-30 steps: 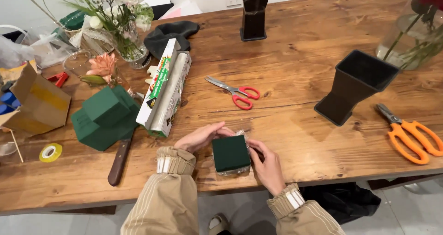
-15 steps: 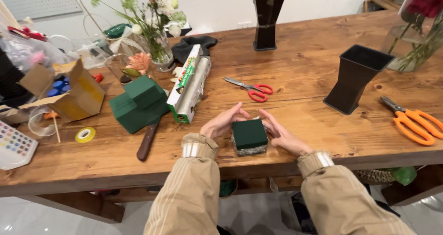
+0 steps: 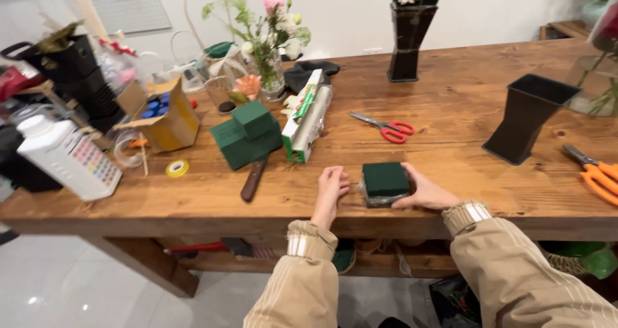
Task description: The person wraps a block of green floral foam with clear tape, then places it into a black vase and secures it with additional tape. They use scissors to cut the tape during the process.
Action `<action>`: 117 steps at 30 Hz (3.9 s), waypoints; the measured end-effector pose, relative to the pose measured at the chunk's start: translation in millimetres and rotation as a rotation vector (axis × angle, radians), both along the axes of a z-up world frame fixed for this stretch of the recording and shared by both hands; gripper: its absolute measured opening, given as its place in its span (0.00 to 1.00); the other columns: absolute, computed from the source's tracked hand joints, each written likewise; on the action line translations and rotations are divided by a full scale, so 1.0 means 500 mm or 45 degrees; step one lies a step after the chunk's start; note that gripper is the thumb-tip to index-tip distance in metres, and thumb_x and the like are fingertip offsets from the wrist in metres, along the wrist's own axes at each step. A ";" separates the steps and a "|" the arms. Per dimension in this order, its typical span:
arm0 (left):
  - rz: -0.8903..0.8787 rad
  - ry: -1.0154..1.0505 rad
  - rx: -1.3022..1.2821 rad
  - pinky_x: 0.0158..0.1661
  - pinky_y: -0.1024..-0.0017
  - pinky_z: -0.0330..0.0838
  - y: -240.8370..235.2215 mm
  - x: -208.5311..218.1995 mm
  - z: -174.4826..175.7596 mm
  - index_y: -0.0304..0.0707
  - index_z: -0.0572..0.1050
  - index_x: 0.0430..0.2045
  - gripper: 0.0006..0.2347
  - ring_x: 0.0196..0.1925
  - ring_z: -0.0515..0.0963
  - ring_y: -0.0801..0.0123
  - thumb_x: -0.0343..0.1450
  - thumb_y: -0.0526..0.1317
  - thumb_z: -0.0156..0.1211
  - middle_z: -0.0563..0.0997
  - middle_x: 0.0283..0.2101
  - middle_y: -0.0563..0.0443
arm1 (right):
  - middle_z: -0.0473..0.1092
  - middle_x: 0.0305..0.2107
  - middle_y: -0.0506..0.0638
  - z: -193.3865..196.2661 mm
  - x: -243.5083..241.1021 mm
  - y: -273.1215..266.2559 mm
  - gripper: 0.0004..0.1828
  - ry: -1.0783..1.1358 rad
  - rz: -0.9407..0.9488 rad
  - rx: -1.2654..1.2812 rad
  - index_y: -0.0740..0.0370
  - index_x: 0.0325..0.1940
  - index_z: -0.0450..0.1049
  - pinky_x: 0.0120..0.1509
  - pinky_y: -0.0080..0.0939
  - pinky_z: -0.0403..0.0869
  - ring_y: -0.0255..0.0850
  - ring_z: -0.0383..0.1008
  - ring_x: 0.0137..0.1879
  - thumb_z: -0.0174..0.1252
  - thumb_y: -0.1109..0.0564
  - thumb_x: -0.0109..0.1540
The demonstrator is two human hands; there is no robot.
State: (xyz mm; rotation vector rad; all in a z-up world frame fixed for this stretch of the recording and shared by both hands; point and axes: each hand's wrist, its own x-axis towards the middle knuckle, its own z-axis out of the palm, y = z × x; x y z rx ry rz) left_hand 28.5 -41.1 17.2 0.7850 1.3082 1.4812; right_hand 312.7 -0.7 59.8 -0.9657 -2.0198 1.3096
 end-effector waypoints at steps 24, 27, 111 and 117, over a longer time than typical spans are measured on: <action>0.720 1.431 -0.757 0.62 0.51 0.51 -0.223 -0.744 0.140 0.61 0.66 0.60 0.22 0.66 0.59 0.46 0.69 0.41 0.52 0.57 0.68 0.41 | 0.53 0.73 0.46 0.088 0.012 -0.058 0.71 -0.301 -0.224 -0.325 0.53 0.79 0.41 0.77 0.38 0.54 0.36 0.56 0.74 0.76 0.72 0.40; 0.883 1.564 -0.852 0.58 0.55 0.51 -0.194 -0.775 0.094 0.62 0.69 0.58 0.19 0.60 0.64 0.52 0.70 0.51 0.54 0.67 0.60 0.41 | 0.47 0.75 0.43 0.111 0.011 -0.061 0.70 -0.424 -0.172 -0.343 0.49 0.78 0.39 0.81 0.42 0.49 0.35 0.49 0.79 0.77 0.67 0.43; -0.174 0.143 0.374 0.47 0.74 0.75 -0.588 0.320 0.142 0.42 0.74 0.53 0.16 0.42 0.80 0.73 0.70 0.36 0.59 0.80 0.46 0.51 | 0.76 0.29 0.56 0.073 0.092 -0.596 0.22 0.674 -0.304 -0.513 0.68 0.56 0.71 0.25 0.31 0.66 0.35 0.65 0.19 0.60 0.56 0.60; -0.010 0.718 0.750 0.43 0.72 0.77 -0.601 0.319 0.157 0.36 0.79 0.45 0.12 0.41 0.80 0.65 0.70 0.27 0.55 0.78 0.41 0.48 | 0.69 0.12 0.51 0.099 0.070 -0.611 0.21 0.522 -0.398 -0.500 0.65 0.55 0.74 0.32 0.34 0.64 0.34 0.63 0.17 0.61 0.55 0.59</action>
